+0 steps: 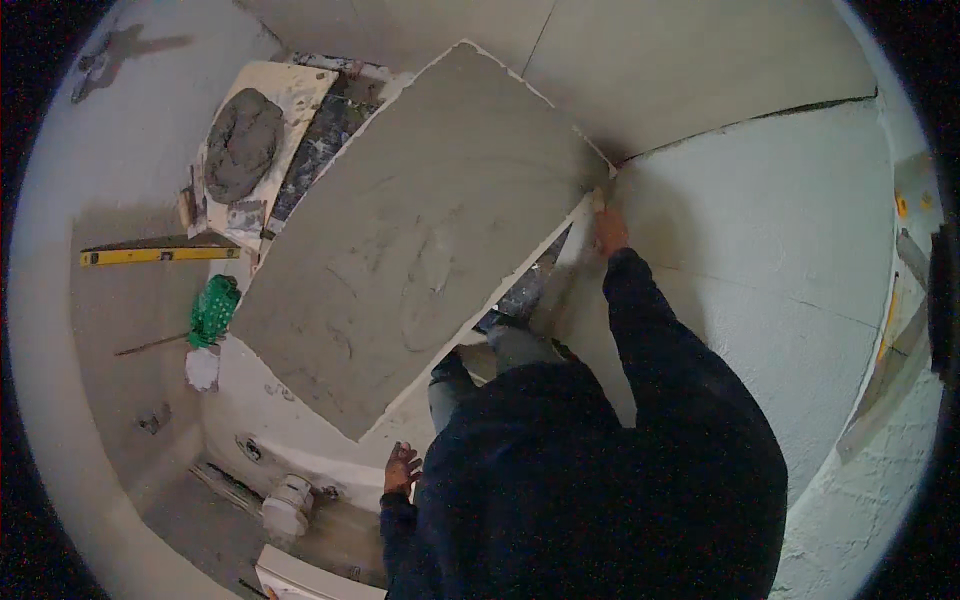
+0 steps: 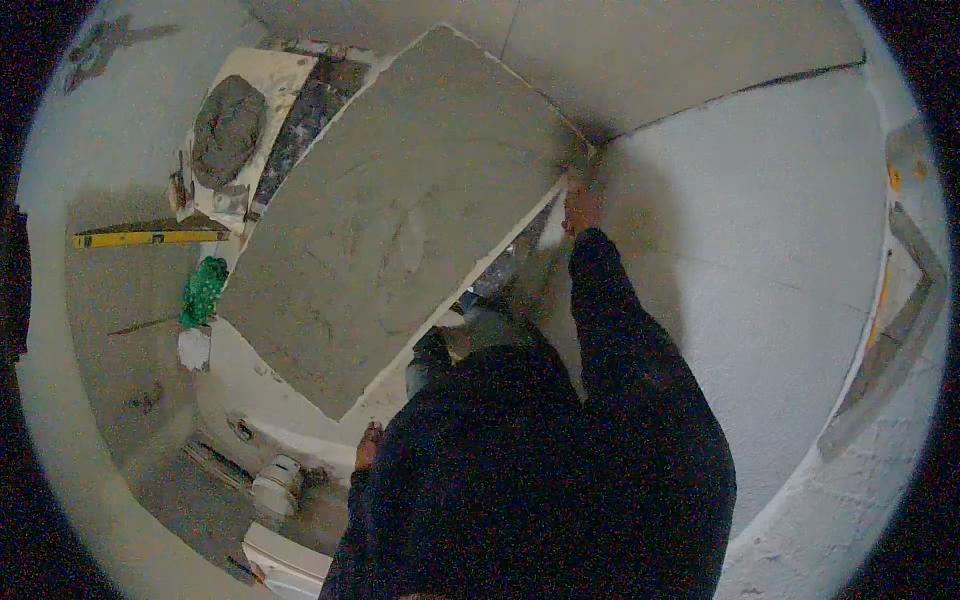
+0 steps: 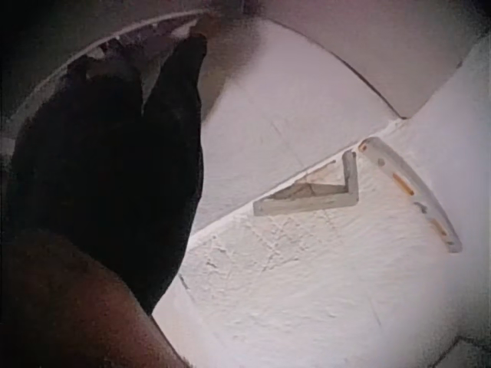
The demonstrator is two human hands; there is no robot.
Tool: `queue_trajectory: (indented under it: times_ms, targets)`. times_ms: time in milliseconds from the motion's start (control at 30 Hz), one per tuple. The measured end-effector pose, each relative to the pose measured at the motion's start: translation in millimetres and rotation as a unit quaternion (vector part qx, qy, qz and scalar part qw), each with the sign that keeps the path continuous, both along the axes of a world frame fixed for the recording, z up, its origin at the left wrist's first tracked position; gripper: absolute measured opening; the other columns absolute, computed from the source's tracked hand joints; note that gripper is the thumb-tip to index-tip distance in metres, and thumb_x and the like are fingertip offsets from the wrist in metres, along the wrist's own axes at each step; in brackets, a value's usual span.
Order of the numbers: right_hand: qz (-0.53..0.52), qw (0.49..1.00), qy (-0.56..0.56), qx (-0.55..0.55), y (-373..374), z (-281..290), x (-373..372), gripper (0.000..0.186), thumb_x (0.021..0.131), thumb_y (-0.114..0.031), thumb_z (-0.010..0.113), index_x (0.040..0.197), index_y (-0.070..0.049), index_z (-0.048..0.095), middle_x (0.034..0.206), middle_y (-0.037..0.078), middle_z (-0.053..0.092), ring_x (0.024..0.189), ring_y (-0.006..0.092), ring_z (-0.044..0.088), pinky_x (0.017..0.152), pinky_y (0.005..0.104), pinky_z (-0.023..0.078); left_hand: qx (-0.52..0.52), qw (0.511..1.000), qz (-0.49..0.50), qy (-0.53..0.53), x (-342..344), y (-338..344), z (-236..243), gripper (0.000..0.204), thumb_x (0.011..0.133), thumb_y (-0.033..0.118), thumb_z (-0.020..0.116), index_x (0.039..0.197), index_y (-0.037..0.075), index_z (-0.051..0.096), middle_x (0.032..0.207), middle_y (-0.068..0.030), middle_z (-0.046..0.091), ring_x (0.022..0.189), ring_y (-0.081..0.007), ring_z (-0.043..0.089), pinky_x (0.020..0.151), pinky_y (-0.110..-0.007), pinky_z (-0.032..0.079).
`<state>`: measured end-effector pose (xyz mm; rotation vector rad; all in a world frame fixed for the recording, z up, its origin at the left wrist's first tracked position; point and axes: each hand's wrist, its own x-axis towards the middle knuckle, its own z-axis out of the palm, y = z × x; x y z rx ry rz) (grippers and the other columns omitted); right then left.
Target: The person spreads mortar over the back of a large tile using a trowel, then scrapes grooves across the mortar using a notched trowel.
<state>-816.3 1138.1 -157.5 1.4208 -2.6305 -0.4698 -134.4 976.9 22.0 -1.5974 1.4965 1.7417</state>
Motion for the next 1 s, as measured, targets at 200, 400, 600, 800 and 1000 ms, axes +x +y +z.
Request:
queue_trajectory:
  times_ms: [200,400,600,800,1000]
  targets:
    - [-0.326,0.735,-0.541,-0.247,98.6,-17.2,-11.0,0.019,0.085,-0.028,0.052,0.094,-0.012,0.055,0.075,0.005,0.053,0.062,0.0165,0.054,0.052,0.0324,0.048,0.094,0.981,0.166,-0.034,-25.8,-0.2,2.9,0.060,0.087,0.029,0.055,0.136,0.009,0.028,0.117,-0.0129,0.053,0.097,-0.0220,0.057,0.075,-0.035,0.048]
    - [-0.198,0.768,-0.542,-0.278,138.2,-5.2,-43.5,0.030,0.086,-0.047,0.048,0.086,-0.018,0.055,0.058,0.002,0.047,0.042,0.0132,0.044,0.037,0.0269,0.033,-0.357,0.816,-0.453,0.043,55.2,14.9,-17.7,0.042,0.085,0.027,0.057,0.120,0.007,0.043,0.101,-0.0126,0.059,0.085,-0.0232,0.059,0.073,-0.035,0.049]
    - [-0.414,0.527,-0.712,-0.208,73.5,38.5,27.3,0.031,0.087,-0.048,0.046,0.095,-0.018,0.053,0.057,-0.001,0.047,0.042,0.0113,0.044,0.037,0.0264,0.033,-0.231,0.877,-0.422,-0.014,39.1,11.6,31.0,0.041,0.085,0.027,0.053,0.118,0.003,0.044,0.101,-0.0156,0.059,0.093,-0.0334,0.057,0.081,-0.040,0.049]
    - [-0.372,0.470,-0.798,-0.061,31.3,20.0,132.2,0.038,0.089,-0.047,0.046,0.108,-0.015,0.054,0.061,0.001,0.050,0.045,0.0123,0.047,0.040,0.0274,0.037,-0.035,0.998,-0.026,0.046,120.3,44.8,-5.6,0.058,0.089,0.038,0.048,0.134,0.005,0.032,0.115,-0.0148,0.056,0.112,-0.0327,0.049,0.093,-0.040,0.041]
    - [-0.240,0.589,-0.771,-0.045,-11.4,77.4,235.9,0.043,0.093,-0.041,0.043,0.122,-0.011,0.051,0.063,0.003,0.051,0.050,0.0117,0.050,0.047,0.0282,0.043,0.123,0.973,0.178,-0.083,32.9,16.4,26.6,0.050,0.093,0.036,0.040,0.132,0.005,0.037,0.134,-0.0186,0.038,0.116,-0.0320,0.046,0.097,-0.039,0.038]
